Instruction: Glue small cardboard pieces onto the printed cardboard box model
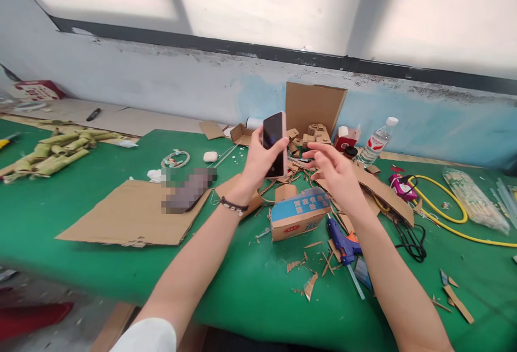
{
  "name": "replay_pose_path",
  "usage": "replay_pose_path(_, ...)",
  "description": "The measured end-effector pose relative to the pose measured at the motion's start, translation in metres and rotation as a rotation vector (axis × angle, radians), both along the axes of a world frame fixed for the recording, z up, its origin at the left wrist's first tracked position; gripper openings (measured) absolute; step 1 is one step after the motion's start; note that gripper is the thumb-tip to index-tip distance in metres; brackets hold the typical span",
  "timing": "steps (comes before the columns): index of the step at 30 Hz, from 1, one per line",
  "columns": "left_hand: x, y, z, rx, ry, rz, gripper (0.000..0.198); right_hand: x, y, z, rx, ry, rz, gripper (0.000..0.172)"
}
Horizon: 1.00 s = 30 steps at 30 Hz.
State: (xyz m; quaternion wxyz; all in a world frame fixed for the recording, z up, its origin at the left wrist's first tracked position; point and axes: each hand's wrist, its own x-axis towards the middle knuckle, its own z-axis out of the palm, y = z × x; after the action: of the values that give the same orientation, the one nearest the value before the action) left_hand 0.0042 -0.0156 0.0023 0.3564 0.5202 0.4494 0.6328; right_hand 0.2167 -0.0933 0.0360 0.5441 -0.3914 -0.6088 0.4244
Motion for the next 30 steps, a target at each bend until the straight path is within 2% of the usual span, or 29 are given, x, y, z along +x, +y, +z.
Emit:
replay_pose_path(2,0.018,-0.005,0.003,0.035,-0.002,-0.025,0.11,0.0,0.007,-0.011,0.015,-0.147,-0.002,0.046)
replay_pose_path(3,0.025,-0.006,0.004,0.048,-0.019,-0.06,0.111,0.001,0.011,-0.016,0.02,-0.191,-0.009,0.052)
replay_pose_path(6,0.036,-0.007,0.008,0.05,-0.146,-0.236,0.094,0.005,0.019,-0.026,0.013,-0.233,-0.048,0.062)
replay_pose_path(8,0.035,-0.007,0.011,0.042,-0.233,-0.37,0.091,0.008,0.023,-0.028,-0.009,-0.188,-0.072,0.065)
replay_pose_path(12,0.025,-0.006,0.016,0.052,-0.277,-0.61,0.121,0.01,0.025,-0.026,-0.017,-0.067,-0.074,0.069)
replay_pose_path(14,0.023,-0.007,0.017,0.067,-0.263,-0.691,0.133,0.01,0.024,-0.024,-0.002,-0.044,-0.077,0.071)
replay_pose_path(21,0.023,-0.006,0.016,0.168,-0.169,-0.799,0.156,0.008,0.018,-0.021,0.037,-0.022,-0.12,0.067)
replay_pose_path(30,0.021,-0.003,0.013,0.219,-0.127,-0.831,0.155,0.006,0.015,-0.018,0.035,-0.003,-0.139,0.068)
